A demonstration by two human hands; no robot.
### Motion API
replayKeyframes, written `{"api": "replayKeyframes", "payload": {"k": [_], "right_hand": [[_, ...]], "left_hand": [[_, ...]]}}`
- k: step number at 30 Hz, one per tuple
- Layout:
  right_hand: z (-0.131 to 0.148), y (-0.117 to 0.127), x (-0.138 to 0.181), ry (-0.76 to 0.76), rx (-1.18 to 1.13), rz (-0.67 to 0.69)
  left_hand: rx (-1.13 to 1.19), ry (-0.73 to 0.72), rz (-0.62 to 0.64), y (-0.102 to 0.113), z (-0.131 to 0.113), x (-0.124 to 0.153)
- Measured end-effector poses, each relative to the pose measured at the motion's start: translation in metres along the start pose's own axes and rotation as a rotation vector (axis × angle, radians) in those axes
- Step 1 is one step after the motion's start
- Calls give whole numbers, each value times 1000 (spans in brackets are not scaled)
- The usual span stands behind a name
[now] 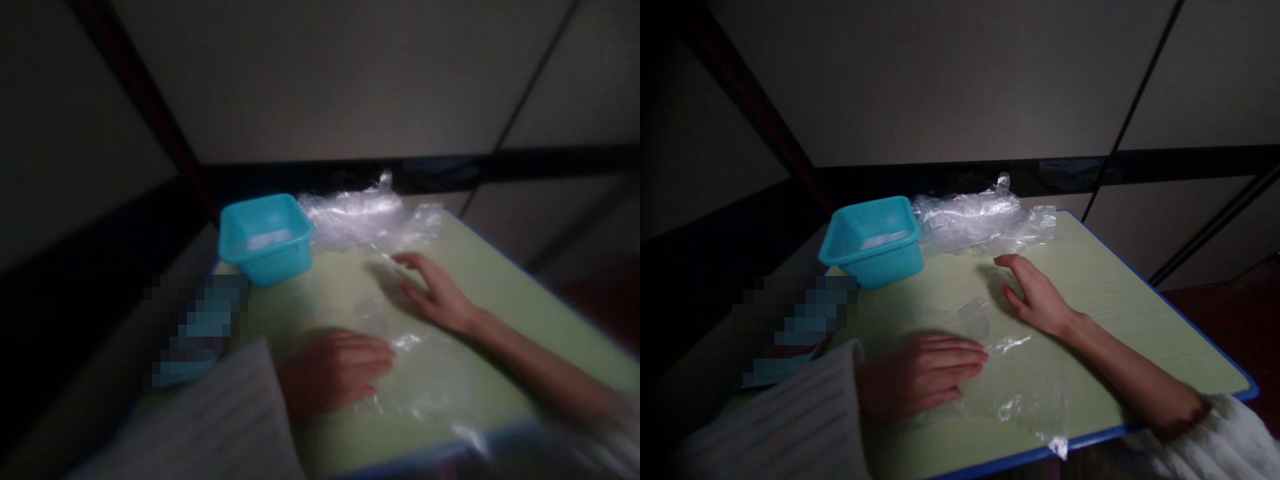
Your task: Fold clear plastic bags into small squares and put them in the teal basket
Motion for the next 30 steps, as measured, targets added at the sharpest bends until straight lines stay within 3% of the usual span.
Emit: {"api": "replayKeyframes", "payload": {"k": [4, 10, 14, 16, 19, 23, 30], "right_hand": [[5, -5, 2, 31, 23, 38], [8, -15, 3, 48, 47, 122], [10, -23, 8, 73, 160, 188], [13, -26, 10, 88, 211, 220], [14, -32, 10, 75, 241, 259], [13, -40, 11, -4, 208, 271], [14, -57, 21, -3, 245, 225]], "left_hand": [[-33, 100, 76, -13, 19, 7], [-190, 373, 98, -7, 48, 22], [-333, 560, -15, 9, 62, 33], [-386, 586, -107, 21, 62, 35], [-398, 402, -162, 29, 45, 23], [-402, 97, -136, 22, 16, 8], [-420, -112, -73, 2, -1, 5]]}}
Point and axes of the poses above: each hand's wrist, its own x-axis away from the middle knuckle, its own y-axis out of the back of the hand, z = x × y, the point moved 10 cm from there along -x, towards the middle knuckle, and after that the axes turned 9 degrees about -y, right-handed, at the moved point
